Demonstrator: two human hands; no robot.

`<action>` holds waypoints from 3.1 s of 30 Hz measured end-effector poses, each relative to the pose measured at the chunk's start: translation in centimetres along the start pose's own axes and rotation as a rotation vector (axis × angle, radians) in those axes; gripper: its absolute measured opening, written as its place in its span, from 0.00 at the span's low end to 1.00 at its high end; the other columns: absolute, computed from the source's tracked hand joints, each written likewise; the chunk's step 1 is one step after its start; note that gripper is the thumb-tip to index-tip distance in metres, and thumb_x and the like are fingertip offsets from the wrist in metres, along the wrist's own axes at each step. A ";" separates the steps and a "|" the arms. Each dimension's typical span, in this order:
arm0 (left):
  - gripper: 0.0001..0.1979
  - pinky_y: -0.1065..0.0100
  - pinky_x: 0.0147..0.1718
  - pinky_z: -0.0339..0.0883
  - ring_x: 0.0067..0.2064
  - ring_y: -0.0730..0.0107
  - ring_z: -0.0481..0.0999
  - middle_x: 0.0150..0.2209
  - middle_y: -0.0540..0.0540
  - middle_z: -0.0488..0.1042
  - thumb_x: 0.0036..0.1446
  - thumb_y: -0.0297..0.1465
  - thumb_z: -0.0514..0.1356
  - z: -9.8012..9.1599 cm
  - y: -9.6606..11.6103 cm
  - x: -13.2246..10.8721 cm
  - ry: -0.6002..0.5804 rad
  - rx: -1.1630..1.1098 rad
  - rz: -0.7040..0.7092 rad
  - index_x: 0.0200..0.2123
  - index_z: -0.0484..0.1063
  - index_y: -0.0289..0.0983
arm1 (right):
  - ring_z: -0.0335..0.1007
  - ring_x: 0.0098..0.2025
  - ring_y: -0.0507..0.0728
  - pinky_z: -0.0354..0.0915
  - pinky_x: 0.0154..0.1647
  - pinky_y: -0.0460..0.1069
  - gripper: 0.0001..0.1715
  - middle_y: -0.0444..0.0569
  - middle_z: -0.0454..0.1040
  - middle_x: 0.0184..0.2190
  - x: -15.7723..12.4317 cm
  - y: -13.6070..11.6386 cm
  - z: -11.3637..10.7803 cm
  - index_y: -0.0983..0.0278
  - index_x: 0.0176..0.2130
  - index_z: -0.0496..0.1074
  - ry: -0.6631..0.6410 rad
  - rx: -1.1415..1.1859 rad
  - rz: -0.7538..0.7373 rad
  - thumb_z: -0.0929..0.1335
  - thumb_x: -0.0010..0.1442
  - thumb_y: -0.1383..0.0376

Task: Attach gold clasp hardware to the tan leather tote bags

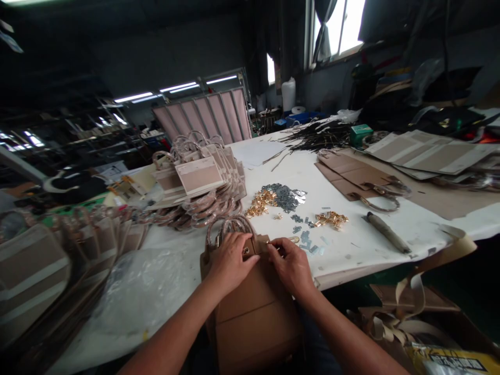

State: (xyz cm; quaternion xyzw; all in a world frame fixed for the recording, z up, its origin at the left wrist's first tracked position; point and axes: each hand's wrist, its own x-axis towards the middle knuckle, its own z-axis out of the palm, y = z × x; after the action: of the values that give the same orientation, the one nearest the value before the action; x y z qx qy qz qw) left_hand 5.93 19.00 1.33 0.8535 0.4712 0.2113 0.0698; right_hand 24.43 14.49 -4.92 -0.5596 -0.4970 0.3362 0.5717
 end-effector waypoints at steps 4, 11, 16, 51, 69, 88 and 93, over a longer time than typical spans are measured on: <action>0.23 0.49 0.59 0.69 0.56 0.49 0.73 0.50 0.42 0.77 0.54 0.31 0.74 -0.3 0.0 0.5 -0.014 -0.037 -0.047 0.51 0.72 0.37 | 0.77 0.34 0.62 0.69 0.38 0.53 0.16 0.49 0.81 0.34 -0.1 -0.1 0.0 0.58 0.40 0.78 0.000 -0.195 -0.145 0.69 0.68 0.50; 0.25 0.51 0.57 0.70 0.55 0.48 0.76 0.49 0.40 0.78 0.49 0.31 0.76 -0.7 -0.2 1.1 -0.082 -0.104 -0.152 0.49 0.72 0.36 | 0.78 0.44 0.61 0.70 0.45 0.53 0.14 0.50 0.81 0.43 -0.1 0.1 -0.1 0.58 0.50 0.80 -0.048 -0.275 -0.331 0.67 0.72 0.58; 0.26 0.53 0.53 0.70 0.53 0.46 0.79 0.49 0.39 0.80 0.48 0.34 0.76 -1.2 0.3 1.8 -0.160 -0.112 -0.222 0.48 0.72 0.38 | 0.77 0.42 0.62 0.69 0.43 0.54 0.14 0.50 0.80 0.41 0.2 0.4 0.0 0.58 0.48 0.79 -0.056 -0.371 -0.322 0.66 0.73 0.57; 0.17 0.66 0.30 0.52 0.28 0.73 0.62 0.24 0.58 0.63 0.51 0.23 0.66 -4.1 3.7 0.3 0.115 -0.446 -0.257 0.26 0.58 0.41 | 0.75 0.40 0.59 0.63 0.40 0.51 0.11 0.44 0.80 0.40 -0.2 -6.1 -2.2 0.56 0.44 0.75 -0.301 -0.457 -0.324 0.64 0.66 0.62; 0.15 0.67 0.37 0.57 0.33 0.70 0.69 0.26 0.56 0.70 0.54 0.20 0.66 -4.4 3.9 -0.9 0.223 -0.319 -0.097 0.26 0.62 0.40 | 0.74 0.30 0.55 0.61 0.34 0.49 0.15 0.37 0.78 0.28 1.0 -7.7 -2.0 0.58 0.46 0.73 -0.325 -0.332 -0.128 0.69 0.59 0.70; 0.11 0.65 0.38 0.66 0.35 0.66 0.75 0.30 0.53 0.75 0.61 0.23 0.64 -2.7 -0.1 0.0 0.243 -0.129 -0.005 0.30 0.67 0.41 | 0.71 0.29 0.54 0.55 0.31 0.48 0.18 0.38 0.76 0.27 3.8 -5.7 -0.7 0.53 0.48 0.83 -0.328 -0.499 -0.197 0.82 0.57 0.61; 0.10 0.53 0.55 0.70 0.57 0.51 0.75 0.54 0.42 0.78 0.63 0.23 0.64 -0.8 -0.8 -1.7 0.410 0.117 0.140 0.46 0.74 0.41 | 0.73 0.30 0.57 0.66 0.33 0.49 0.23 0.43 0.77 0.30 7.0 -1.0 -1.0 0.59 0.57 0.79 -0.109 -0.297 -0.192 0.71 0.70 0.50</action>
State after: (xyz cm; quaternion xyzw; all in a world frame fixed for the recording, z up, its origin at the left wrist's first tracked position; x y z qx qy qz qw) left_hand 4.20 17.98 1.26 0.8260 0.4265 0.3570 -0.0917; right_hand 27.13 20.62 -2.45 -0.5687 -0.6225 0.2328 0.4847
